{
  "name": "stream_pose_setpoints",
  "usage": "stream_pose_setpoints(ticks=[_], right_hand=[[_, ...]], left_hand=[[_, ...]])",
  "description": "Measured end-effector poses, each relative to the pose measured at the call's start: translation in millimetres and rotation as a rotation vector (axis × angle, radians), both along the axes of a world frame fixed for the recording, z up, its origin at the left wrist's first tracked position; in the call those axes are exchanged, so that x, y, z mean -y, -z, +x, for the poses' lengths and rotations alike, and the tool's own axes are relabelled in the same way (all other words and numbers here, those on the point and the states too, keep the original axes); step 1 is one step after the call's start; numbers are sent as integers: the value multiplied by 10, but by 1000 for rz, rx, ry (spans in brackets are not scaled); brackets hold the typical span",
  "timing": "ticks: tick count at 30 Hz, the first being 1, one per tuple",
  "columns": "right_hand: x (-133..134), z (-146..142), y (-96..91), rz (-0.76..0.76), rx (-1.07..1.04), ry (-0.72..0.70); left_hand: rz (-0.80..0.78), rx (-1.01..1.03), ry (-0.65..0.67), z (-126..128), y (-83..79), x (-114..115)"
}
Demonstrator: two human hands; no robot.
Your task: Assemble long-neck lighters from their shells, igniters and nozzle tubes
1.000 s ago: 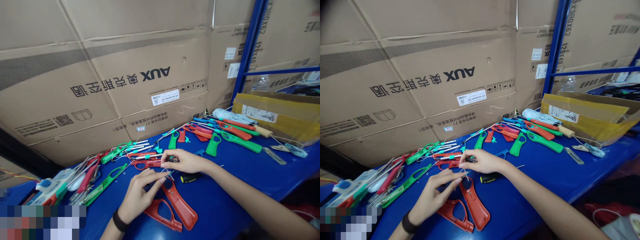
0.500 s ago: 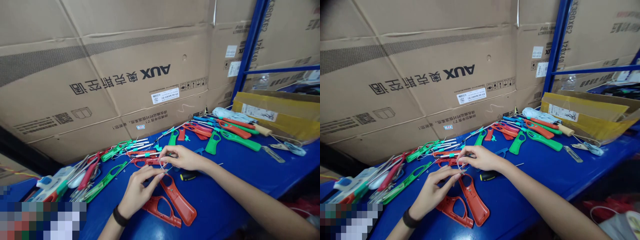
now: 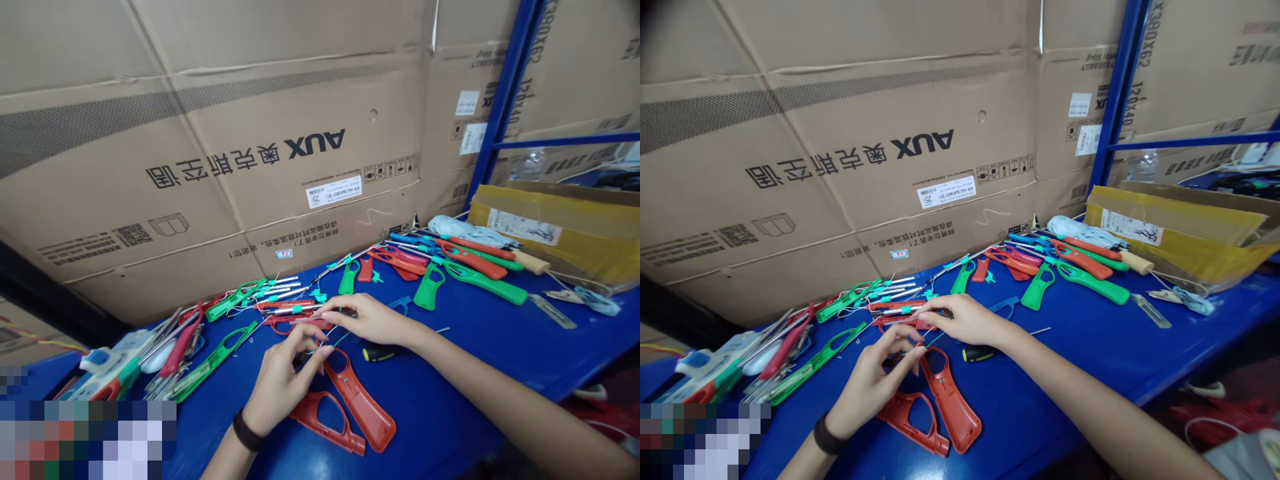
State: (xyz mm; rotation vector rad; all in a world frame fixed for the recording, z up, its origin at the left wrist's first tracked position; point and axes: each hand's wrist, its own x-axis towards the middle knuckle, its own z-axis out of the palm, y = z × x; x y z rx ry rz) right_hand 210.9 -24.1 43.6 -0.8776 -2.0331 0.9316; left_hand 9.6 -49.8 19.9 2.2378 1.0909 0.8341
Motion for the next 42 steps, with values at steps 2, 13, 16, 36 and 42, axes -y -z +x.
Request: stream_pose_setpoints(ticks=[2,13,16,36,42], right_hand=[[1,9,-16,-4,3,-20],[28,42,-20,-4,32,-110],[20,50,2,-38,35,-134],[27,5,64,-197,-86,-86],[5,106,28,-339,-26,-96]], left_hand=[[-29,28,-11,0,3,-10],[13,41,27,6,-35,-43],[-35,77,14,2,-45,-53],[63,61,-64,27,-10,-24],[-10,140,-52,-102,-16,-122]])
